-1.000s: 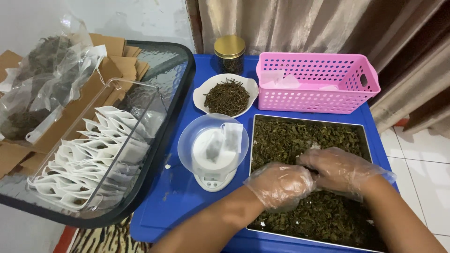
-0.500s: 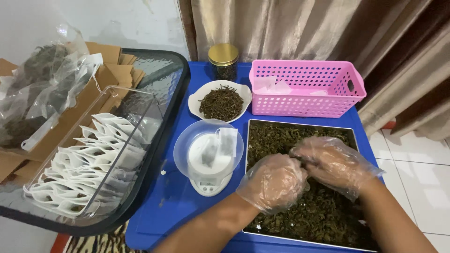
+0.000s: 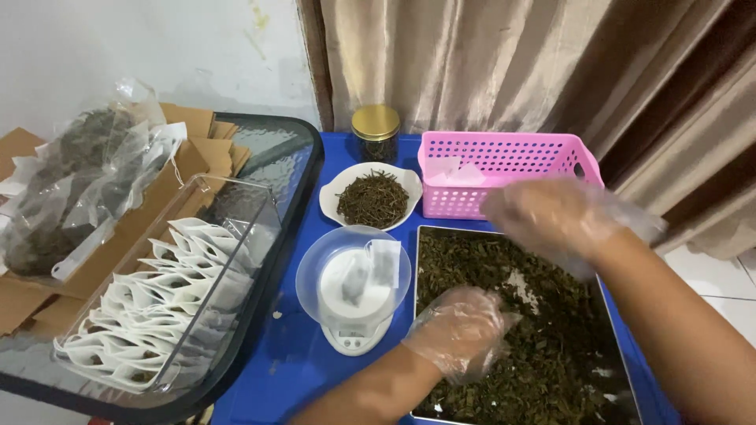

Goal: Filling small tea bags with dried tea leaves from a tray and weighing them on a scale.

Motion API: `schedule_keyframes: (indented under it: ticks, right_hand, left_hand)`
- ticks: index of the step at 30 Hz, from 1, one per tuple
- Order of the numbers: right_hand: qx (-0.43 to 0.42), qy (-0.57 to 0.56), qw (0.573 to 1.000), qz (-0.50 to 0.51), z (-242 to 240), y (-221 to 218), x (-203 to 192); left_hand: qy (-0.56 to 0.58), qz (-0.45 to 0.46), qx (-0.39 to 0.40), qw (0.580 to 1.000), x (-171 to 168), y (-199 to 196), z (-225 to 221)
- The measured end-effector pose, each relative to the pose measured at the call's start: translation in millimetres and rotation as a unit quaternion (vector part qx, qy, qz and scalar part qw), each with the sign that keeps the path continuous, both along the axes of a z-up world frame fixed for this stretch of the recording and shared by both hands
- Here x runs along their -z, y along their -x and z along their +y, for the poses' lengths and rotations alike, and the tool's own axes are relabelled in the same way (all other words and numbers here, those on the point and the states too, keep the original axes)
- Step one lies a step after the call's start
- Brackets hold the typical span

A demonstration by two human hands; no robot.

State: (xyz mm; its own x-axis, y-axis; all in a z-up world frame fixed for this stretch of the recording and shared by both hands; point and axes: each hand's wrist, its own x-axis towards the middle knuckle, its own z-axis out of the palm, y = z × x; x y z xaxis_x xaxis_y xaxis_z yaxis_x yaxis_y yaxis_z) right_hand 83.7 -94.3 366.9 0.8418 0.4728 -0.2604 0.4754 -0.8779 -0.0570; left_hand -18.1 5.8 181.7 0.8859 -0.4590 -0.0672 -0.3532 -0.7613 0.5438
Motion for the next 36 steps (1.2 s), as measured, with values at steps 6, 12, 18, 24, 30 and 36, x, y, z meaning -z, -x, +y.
schedule_keyframes:
  ticks: [6,12,18,24,30,36]
  right_hand:
    - [0.115,-0.002,0.993,0.023,88,-41,-30]
    - [0.031,0.063,0.991,0.112,91,-134,54]
    - [0.058,0.097,0.988,0.109,82,-151,77]
    - [0.013,0.094,0.992,0.081,59,-216,124]
    - [0.115,0.114,0.979,0.126,62,-123,41]
    - [0.125,0.041,0.980,0.150,62,-145,73]
  left_hand:
    - [-0.095,-0.063,0.014,0.993,9,-4,0]
    - [-0.120,-0.225,0.098,0.962,-47,22,17]
    - [-0.188,-0.139,0.107,0.966,-63,23,18]
    - [-0.139,-0.180,0.097,0.969,-58,26,18]
    - [-0.185,-0.111,0.116,0.970,-76,33,19]
    - [-0.178,-0.151,0.105,0.967,-75,33,18]
